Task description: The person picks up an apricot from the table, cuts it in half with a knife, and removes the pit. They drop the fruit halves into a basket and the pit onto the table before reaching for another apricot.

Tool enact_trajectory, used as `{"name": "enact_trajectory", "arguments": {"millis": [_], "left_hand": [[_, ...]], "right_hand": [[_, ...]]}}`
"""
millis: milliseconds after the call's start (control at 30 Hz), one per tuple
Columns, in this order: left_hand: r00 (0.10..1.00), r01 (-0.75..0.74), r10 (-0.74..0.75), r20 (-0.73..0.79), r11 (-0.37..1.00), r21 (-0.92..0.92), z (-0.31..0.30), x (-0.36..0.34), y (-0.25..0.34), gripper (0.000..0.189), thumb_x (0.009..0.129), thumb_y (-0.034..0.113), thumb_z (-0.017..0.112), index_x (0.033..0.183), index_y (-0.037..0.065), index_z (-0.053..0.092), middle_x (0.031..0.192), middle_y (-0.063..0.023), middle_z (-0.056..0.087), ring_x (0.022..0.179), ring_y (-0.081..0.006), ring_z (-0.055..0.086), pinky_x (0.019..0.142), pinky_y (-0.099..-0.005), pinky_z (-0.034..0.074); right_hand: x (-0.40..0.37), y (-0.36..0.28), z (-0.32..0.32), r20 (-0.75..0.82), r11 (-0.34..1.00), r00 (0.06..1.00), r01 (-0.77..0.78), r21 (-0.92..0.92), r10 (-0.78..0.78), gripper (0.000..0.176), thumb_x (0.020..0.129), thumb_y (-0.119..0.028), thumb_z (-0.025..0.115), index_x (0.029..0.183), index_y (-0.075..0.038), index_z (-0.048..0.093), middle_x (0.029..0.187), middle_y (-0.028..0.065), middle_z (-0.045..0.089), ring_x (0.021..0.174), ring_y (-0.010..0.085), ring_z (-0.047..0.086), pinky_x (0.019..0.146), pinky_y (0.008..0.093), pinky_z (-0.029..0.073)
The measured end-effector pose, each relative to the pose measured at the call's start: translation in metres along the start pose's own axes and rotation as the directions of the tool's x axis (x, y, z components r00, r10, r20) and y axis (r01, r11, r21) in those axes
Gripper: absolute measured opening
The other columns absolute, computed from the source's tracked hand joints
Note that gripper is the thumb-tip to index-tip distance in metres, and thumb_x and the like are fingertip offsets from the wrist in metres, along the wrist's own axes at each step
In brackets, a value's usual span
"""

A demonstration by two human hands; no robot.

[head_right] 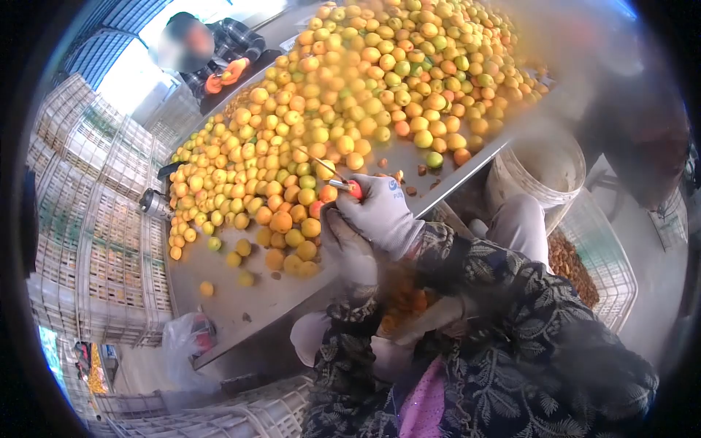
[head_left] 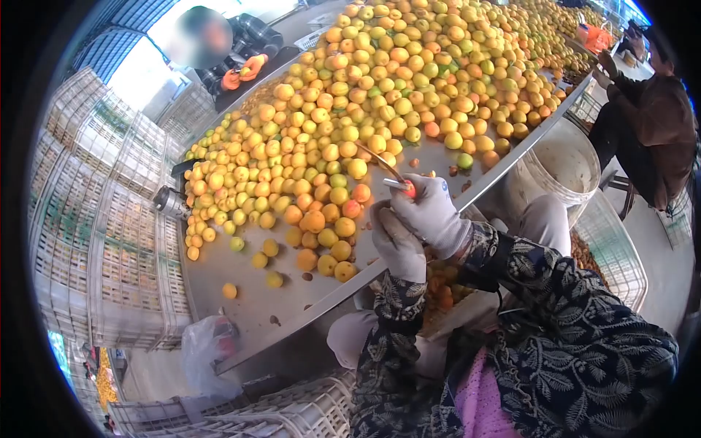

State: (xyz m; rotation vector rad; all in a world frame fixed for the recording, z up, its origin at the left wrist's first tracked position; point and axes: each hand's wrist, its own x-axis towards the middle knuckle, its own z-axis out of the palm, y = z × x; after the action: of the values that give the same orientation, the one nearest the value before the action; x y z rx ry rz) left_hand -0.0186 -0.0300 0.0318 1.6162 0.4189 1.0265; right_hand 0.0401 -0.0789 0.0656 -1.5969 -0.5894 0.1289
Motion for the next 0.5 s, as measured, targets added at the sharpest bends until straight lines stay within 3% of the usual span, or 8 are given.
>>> {"name": "enact_trajectory", "arguments": {"millis": [100, 167, 233, 267, 300, 367, 400, 500], "left_hand": [[0.994, 0.063, -0.055, 0.099, 0.995, -0.071, -0.001, 0.005, 0.007, 0.032, 0.102, 0.029, 0.037, 0.095, 0.001, 0.051, 0.088, -0.006, 0.056, 0.076, -0.0133, 0.055, 0.069, -0.0296, 0.047], [0.995, 0.021, -0.009, 0.098, 0.992, -0.121, -0.005, 0.013, 0.009, 0.031, 0.102, 0.032, 0.04, 0.095, 0.004, 0.052, 0.086, -0.0022, 0.055, 0.074, -0.0089, 0.052, 0.064, -0.0265, 0.047], [0.884, 0.468, -0.42, 0.206, 0.773, -0.428, -0.011, 0.015, 0.009, 0.033, 0.101, 0.037, 0.042, 0.094, 0.006, 0.052, 0.083, -0.0019, 0.053, 0.071, -0.0076, 0.051, 0.058, -0.0225, 0.043], [0.992, 0.101, -0.094, 0.079, 0.991, -0.09, -0.009, 0.008, 0.004, 0.034, 0.099, 0.041, 0.045, 0.094, 0.009, 0.053, 0.075, -0.0022, 0.053, 0.058, -0.0077, 0.047, 0.049, -0.0215, 0.037], [0.991, 0.111, -0.103, 0.091, 0.99, -0.09, -0.015, 0.01, -0.002, 0.034, 0.099, 0.041, 0.045, 0.094, 0.009, 0.053, 0.075, -0.0022, 0.053, 0.058, -0.0077, 0.047, 0.049, -0.0215, 0.037], [0.594, 0.804, -0.435, 0.676, 0.288, -0.521, -0.036, 0.024, -0.006, 0.034, 0.097, 0.042, 0.044, 0.092, 0.011, 0.056, 0.063, -0.0023, 0.049, 0.046, -0.0133, 0.04, 0.045, -0.0265, 0.031], [0.57, 0.816, -0.518, 0.637, 0.267, -0.513, -0.031, 0.025, 0.001, 0.036, 0.098, 0.044, 0.038, 0.087, 0.013, 0.052, 0.054, 0.0029, 0.038, 0.038, -0.0092, 0.024, 0.041, -0.0267, 0.019], [0.638, 0.77, -0.438, 0.633, 0.384, -0.509, -0.032, 0.019, -0.01, 0.036, 0.099, 0.044, 0.038, 0.093, 0.013, 0.055, 0.063, 0.0019, 0.048, 0.044, -0.0093, 0.035, 0.044, -0.0242, 0.028]], "right_hand": [[0.003, 0.01, -0.007, 0.037, 0.944, 0.975, 0.222, -0.244, -0.219, 0.018, 0.08, -0.015, 0.061, 0.082, 0.003, 0.059, 0.06, 0.0053, 0.054, 0.057, 0.0063, 0.049, 0.052, 0.0272, 0.042], [0.012, 0.007, 0.002, -0.017, 0.967, 0.976, 0.213, -0.14, -0.217, 0.02, 0.083, -0.017, 0.062, 0.08, 0.002, 0.059, 0.06, 0.0011, 0.053, 0.054, 0.0069, 0.048, 0.05, 0.0275, 0.04], [0.018, 0.008, -0.004, 0.093, 0.92, 0.953, -0.302, 0.25, 0.288, 0.022, 0.085, -0.021, 0.063, 0.078, 0.0, 0.059, 0.063, -0.0031, 0.053, 0.057, 0.0049, 0.048, 0.051, 0.0264, 0.04], [0.023, 0.016, -0.006, 0.127, 0.903, 0.94, -0.34, 0.264, 0.317, 0.024, 0.087, -0.023, 0.064, 0.077, -0.002, 0.06, 0.067, -0.0055, 0.054, 0.059, 0.0037, 0.049, 0.051, 0.024, 0.04], [0.024, 0.025, -0.011, 0.117, 0.9, 0.937, -0.348, 0.264, 0.328, 0.024, 0.087, -0.023, 0.064, 0.077, -0.002, 0.06, 0.067, -0.0055, 0.054, 0.059, 0.0037, 0.049, 0.051, 0.024, 0.04], [0.022, 0.028, -0.014, 0.158, 0.856, 0.929, -0.37, 0.36, 0.335, 0.023, 0.086, -0.022, 0.065, 0.075, -0.002, 0.059, 0.066, -0.0041, 0.056, 0.057, 0.0049, 0.051, 0.05, 0.0238, 0.04], [0.024, 0.032, -0.017, 0.19, 0.788, 0.897, -0.441, 0.429, 0.399, 0.022, 0.085, -0.022, 0.066, 0.077, -0.002, 0.059, 0.069, -0.0014, 0.058, 0.058, 0.0076, 0.054, 0.051, 0.025, 0.043], [0.021, 0.032, -0.017, 0.191, 0.736, 0.872, -0.485, 0.473, 0.451, 0.02, 0.083, -0.021, 0.067, 0.082, -0.003, 0.061, 0.074, 0.0026, 0.061, 0.06, 0.0122, 0.059, 0.054, 0.0271, 0.048]]}}
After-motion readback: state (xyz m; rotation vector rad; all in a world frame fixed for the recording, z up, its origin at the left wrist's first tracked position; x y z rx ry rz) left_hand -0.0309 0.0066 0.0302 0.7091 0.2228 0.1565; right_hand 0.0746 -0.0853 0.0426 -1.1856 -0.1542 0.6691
